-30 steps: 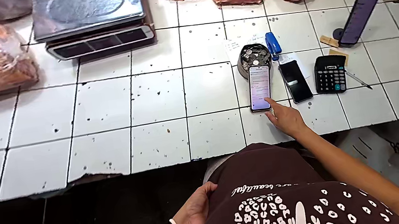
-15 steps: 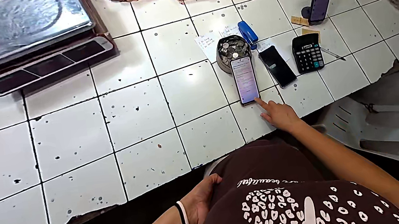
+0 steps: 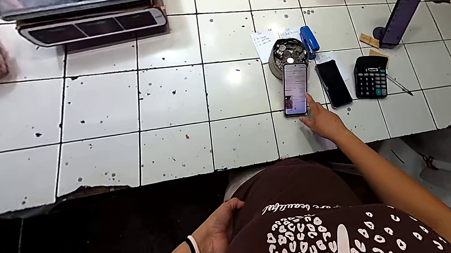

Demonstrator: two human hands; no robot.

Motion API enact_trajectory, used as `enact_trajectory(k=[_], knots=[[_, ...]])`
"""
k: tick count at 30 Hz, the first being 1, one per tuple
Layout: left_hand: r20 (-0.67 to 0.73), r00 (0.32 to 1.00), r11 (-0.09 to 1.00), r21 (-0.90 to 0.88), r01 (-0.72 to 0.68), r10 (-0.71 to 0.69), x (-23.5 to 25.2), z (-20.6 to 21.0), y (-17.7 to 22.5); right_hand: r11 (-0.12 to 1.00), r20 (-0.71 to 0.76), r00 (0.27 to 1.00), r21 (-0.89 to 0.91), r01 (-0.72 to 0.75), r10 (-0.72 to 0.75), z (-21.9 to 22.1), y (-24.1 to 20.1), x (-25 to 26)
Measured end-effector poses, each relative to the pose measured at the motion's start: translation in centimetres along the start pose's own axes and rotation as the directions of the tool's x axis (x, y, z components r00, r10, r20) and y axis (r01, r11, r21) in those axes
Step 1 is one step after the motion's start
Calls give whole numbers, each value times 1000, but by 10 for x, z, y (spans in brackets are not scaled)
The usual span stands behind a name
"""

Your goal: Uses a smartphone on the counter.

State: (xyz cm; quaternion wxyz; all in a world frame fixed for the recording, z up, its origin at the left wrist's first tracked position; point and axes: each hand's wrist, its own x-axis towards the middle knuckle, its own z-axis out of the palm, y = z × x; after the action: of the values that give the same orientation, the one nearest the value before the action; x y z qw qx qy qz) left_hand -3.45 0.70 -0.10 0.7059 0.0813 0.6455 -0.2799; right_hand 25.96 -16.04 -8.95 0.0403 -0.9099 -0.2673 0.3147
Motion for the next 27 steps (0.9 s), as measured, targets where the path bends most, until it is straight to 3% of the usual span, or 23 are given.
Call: enact_trajectory(k=[5, 12, 22, 27], knots=[[-20, 997, 992, -99, -76, 75, 2, 11, -30, 995, -45, 995, -52, 85, -87, -9, -3, 12], [-22, 985, 950, -262, -171, 172, 13, 37, -80, 974, 52, 986, -156, 166, -160, -25, 7, 23], [40, 970, 863, -466, -195, 241, 56, 67, -152, 906, 63, 931, -217, 363, -358, -39, 5, 38], [14, 953, 811, -529, -250, 302, 72, 79, -186, 901, 126, 937, -260, 347, -324, -50, 0, 44]])
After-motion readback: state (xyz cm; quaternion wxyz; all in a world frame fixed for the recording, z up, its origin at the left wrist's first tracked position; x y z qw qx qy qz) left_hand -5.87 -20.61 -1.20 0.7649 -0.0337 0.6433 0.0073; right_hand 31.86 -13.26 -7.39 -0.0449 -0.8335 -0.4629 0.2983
